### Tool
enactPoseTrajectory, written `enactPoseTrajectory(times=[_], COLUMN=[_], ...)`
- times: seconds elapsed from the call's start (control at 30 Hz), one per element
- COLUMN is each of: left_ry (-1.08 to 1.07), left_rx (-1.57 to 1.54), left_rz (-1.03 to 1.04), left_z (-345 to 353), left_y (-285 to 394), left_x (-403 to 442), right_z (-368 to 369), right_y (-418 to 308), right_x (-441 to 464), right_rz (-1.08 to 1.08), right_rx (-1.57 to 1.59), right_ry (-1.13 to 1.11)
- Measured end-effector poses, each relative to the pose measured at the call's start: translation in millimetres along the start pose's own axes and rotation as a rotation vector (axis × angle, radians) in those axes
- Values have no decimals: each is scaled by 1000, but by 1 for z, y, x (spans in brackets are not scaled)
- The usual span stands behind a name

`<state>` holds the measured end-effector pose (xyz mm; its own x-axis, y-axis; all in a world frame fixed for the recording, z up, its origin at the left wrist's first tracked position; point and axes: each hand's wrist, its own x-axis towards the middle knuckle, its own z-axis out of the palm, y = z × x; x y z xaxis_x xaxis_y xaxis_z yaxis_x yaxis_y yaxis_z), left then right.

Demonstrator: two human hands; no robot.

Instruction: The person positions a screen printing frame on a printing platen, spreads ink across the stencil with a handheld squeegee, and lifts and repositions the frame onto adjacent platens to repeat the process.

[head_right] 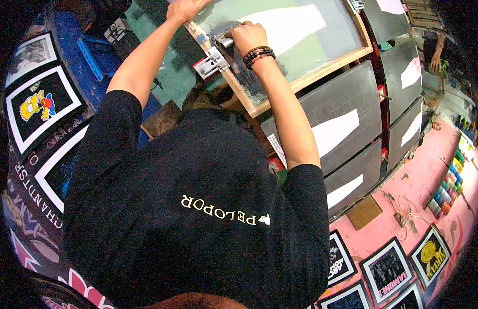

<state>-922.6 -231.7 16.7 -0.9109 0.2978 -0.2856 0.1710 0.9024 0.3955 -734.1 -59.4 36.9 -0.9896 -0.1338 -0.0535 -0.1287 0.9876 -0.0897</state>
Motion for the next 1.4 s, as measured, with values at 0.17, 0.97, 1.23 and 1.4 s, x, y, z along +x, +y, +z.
enactPoseTrajectory(times=[0.17,0.97,1.23,1.4], left_ry=[23,27,-15,-15], left_rx=[2,128,167,163], left_rz=[3,135,130,123], left_z=[4,34,32,38], left_y=[-2,-26,-25,-33], left_x=[1,32,36,41], right_z=[2,-1,10,19], right_y=[-1,-11,-12,-5], right_x=[0,-9,-21,-49], right_rz=[-4,110,126,89], right_rx=[-63,27,80,123], right_ry=[17,65,153,187])
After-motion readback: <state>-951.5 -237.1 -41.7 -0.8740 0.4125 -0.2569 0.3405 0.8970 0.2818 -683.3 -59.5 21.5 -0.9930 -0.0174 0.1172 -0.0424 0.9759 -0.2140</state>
